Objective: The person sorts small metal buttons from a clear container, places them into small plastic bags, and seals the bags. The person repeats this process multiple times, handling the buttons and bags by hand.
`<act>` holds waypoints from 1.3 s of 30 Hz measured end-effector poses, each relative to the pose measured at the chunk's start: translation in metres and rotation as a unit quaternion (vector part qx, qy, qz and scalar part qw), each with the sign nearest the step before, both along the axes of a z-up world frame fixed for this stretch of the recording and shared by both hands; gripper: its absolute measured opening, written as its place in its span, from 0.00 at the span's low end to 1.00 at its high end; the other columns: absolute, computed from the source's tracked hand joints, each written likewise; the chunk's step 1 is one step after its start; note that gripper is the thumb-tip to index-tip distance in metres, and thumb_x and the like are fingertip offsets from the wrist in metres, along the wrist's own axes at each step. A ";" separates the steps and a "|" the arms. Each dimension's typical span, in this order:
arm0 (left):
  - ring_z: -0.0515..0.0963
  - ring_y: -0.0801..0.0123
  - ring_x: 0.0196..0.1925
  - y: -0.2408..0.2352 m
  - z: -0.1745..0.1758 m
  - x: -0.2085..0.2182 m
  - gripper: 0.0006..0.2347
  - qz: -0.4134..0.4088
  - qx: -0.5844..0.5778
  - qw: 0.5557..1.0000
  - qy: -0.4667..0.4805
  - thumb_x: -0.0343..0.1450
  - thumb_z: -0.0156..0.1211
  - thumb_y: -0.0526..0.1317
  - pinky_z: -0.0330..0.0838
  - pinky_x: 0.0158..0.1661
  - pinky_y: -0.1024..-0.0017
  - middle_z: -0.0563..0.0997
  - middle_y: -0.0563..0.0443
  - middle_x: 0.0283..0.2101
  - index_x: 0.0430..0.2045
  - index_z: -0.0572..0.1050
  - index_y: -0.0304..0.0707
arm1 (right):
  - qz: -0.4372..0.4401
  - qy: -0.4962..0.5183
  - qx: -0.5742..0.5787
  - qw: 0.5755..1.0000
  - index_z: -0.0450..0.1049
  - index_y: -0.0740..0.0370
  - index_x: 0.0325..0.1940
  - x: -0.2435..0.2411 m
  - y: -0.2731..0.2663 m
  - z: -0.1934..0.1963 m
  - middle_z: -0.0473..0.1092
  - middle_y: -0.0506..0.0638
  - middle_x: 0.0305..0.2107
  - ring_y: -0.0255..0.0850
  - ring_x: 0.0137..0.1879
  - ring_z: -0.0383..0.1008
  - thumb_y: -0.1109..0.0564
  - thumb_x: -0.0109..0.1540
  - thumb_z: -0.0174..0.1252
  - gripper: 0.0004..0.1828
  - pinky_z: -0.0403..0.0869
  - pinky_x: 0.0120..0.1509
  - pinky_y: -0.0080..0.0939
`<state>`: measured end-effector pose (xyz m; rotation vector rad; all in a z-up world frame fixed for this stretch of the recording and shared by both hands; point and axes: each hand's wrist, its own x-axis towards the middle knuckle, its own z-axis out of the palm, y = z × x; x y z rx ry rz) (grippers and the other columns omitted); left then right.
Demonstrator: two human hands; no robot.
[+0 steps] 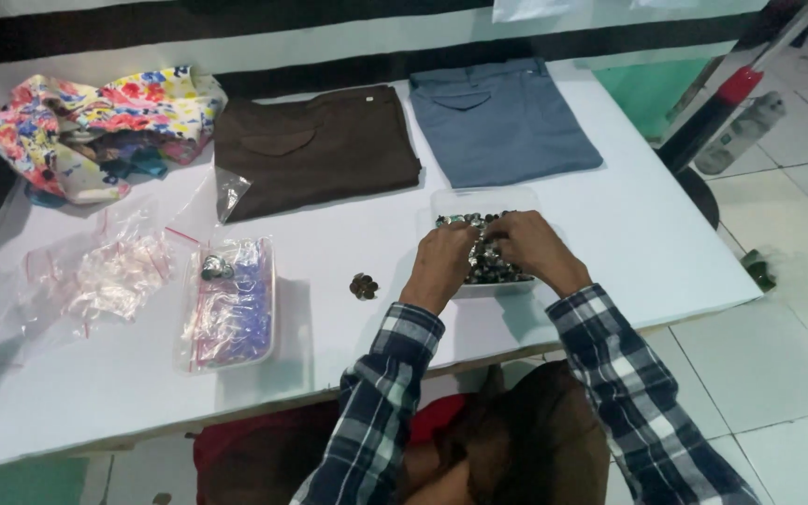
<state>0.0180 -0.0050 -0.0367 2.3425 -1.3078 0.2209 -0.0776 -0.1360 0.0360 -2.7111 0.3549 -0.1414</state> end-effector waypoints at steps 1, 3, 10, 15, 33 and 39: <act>0.84 0.63 0.44 -0.012 -0.007 0.007 0.14 -0.003 -0.002 1.000 -0.004 0.68 0.59 0.28 0.78 0.45 0.69 0.82 0.56 0.41 0.43 0.80 0.48 | -0.003 -0.004 -0.002 1.000 0.81 0.66 0.50 0.005 -0.001 0.000 0.79 0.62 0.42 0.57 0.51 0.79 0.66 0.60 0.59 0.15 0.76 0.58 0.49; 0.84 0.72 0.35 -0.031 -0.027 0.020 0.12 0.036 0.079 0.991 -0.101 0.64 0.63 0.30 0.77 0.41 0.75 0.82 0.64 0.30 0.35 0.82 0.54 | 0.014 0.019 -0.077 0.997 0.82 0.63 0.44 0.015 0.001 -0.007 0.79 0.57 0.34 0.53 0.45 0.81 0.61 0.59 0.62 0.10 0.77 0.50 0.48; 0.80 0.76 0.25 -0.033 -0.001 0.012 0.07 0.031 0.120 0.982 -0.144 0.65 0.63 0.29 0.72 0.32 0.82 0.80 0.61 0.19 0.23 0.81 0.47 | 0.040 0.008 -0.071 0.997 0.79 0.68 0.45 0.022 -0.027 -0.042 0.78 0.63 0.36 0.58 0.47 0.79 0.61 0.62 0.59 0.10 0.77 0.50 0.53; 0.81 0.73 0.25 -0.028 0.000 0.014 0.07 0.048 0.099 0.991 -0.072 0.66 0.60 0.30 0.74 0.33 0.78 0.79 0.59 0.20 0.22 0.81 0.47 | 0.006 -0.036 0.031 0.999 0.78 0.67 0.45 0.021 -0.031 -0.045 0.78 0.64 0.37 0.61 0.47 0.79 0.61 0.63 0.57 0.10 0.77 0.51 0.55; 0.85 0.65 0.38 -0.023 0.005 0.008 0.14 0.054 0.071 0.996 -0.005 0.67 0.59 0.27 0.78 0.44 0.71 0.83 0.53 0.37 0.41 0.81 0.50 | -0.014 -0.001 -0.110 0.994 0.80 0.67 0.46 0.029 -0.033 -0.059 0.71 0.61 0.33 0.50 0.41 0.80 0.69 0.58 0.57 0.14 0.81 0.44 0.42; 0.84 0.57 0.48 -0.012 0.031 0.000 0.17 0.043 0.043 0.992 0.107 0.69 0.58 0.30 0.77 0.51 0.61 0.82 0.48 0.46 0.53 0.74 0.48 | -0.046 -0.055 0.042 0.997 0.81 0.60 0.48 0.034 -0.041 -0.061 0.74 0.63 0.40 0.58 0.52 0.76 0.61 0.64 0.56 0.12 0.77 0.53 0.52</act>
